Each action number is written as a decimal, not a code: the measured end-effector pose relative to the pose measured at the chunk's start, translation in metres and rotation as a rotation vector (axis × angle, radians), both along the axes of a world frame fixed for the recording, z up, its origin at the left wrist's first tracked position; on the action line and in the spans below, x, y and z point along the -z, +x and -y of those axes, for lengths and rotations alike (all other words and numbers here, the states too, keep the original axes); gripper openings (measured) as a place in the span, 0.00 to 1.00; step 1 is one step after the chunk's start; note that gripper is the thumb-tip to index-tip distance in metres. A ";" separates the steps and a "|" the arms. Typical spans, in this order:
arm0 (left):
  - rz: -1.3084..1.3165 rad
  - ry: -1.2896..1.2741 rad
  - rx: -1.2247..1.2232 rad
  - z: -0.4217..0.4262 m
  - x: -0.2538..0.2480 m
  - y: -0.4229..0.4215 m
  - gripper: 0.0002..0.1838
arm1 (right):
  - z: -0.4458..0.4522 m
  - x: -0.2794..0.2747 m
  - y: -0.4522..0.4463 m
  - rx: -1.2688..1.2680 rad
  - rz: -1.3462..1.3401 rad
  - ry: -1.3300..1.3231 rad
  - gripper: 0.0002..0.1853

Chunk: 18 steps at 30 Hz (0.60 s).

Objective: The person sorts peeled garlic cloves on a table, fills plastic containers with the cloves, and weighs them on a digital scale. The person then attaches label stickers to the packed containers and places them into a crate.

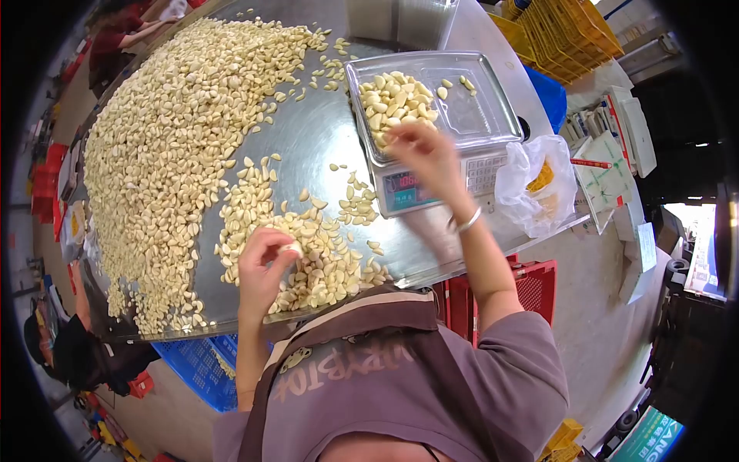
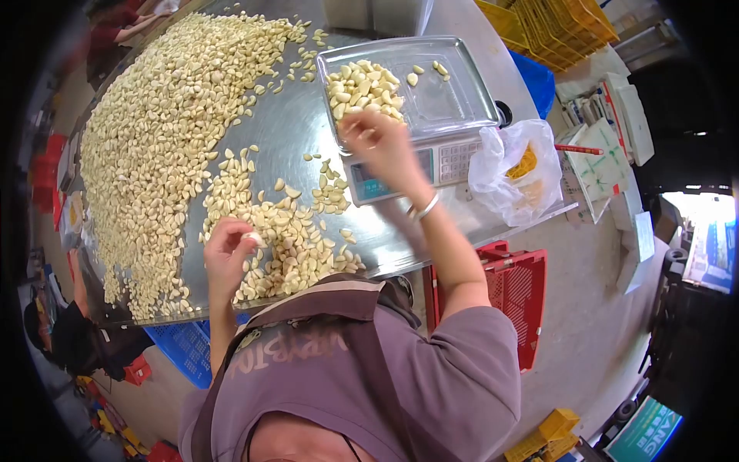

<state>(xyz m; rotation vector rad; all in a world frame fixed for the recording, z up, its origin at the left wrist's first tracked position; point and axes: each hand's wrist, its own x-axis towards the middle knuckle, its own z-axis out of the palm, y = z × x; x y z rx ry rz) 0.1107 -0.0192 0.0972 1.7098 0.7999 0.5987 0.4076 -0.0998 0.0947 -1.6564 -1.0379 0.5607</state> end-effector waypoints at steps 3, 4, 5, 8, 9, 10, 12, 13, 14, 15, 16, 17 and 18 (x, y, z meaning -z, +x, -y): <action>0.078 -0.069 -0.075 -0.004 0.003 -0.012 0.05 | -0.015 0.038 0.121 0.373 0.445 0.125 0.15; 0.087 -0.078 -0.087 -0.006 0.005 -0.016 0.05 | -0.017 0.056 0.152 0.436 0.627 0.106 0.17; 0.095 -0.088 -0.101 -0.007 0.007 -0.018 0.05 | -0.020 0.069 0.166 0.399 0.620 0.044 0.19; 0.047 -0.061 -0.119 -0.008 0.010 -0.017 0.06 | -0.030 0.088 0.173 0.324 0.795 -0.122 0.25; 0.017 -0.034 -0.116 -0.009 0.010 -0.016 0.06 | -0.032 0.093 0.171 0.324 0.807 -0.129 0.25; 0.017 -0.022 -0.114 -0.009 0.011 -0.014 0.06 | -0.035 0.090 0.161 0.323 0.818 -0.135 0.25; 0.016 -0.001 -0.107 -0.008 0.012 -0.009 0.07 | -0.039 0.096 0.162 0.288 0.839 -0.112 0.23; 0.014 -0.003 -0.098 -0.007 0.012 -0.008 0.07 | -0.041 0.096 0.165 0.285 0.870 -0.128 0.22; 0.012 -0.005 -0.088 -0.007 0.011 -0.006 0.07 | -0.042 0.097 0.168 0.282 0.902 -0.144 0.21; 0.010 -0.008 -0.079 -0.006 0.011 -0.005 0.07 | -0.043 0.099 0.170 0.278 0.933 -0.161 0.20; 0.006 0.002 -0.073 -0.006 0.011 -0.004 0.07 | -0.044 0.096 0.169 0.279 0.959 -0.190 0.18; 0.002 0.013 -0.065 -0.006 0.011 -0.004 0.07 | -0.044 0.092 0.168 0.280 0.985 -0.220 0.16; -0.002 0.024 -0.058 -0.006 0.011 -0.003 0.07 | -0.045 0.088 0.167 0.281 1.011 -0.248 0.15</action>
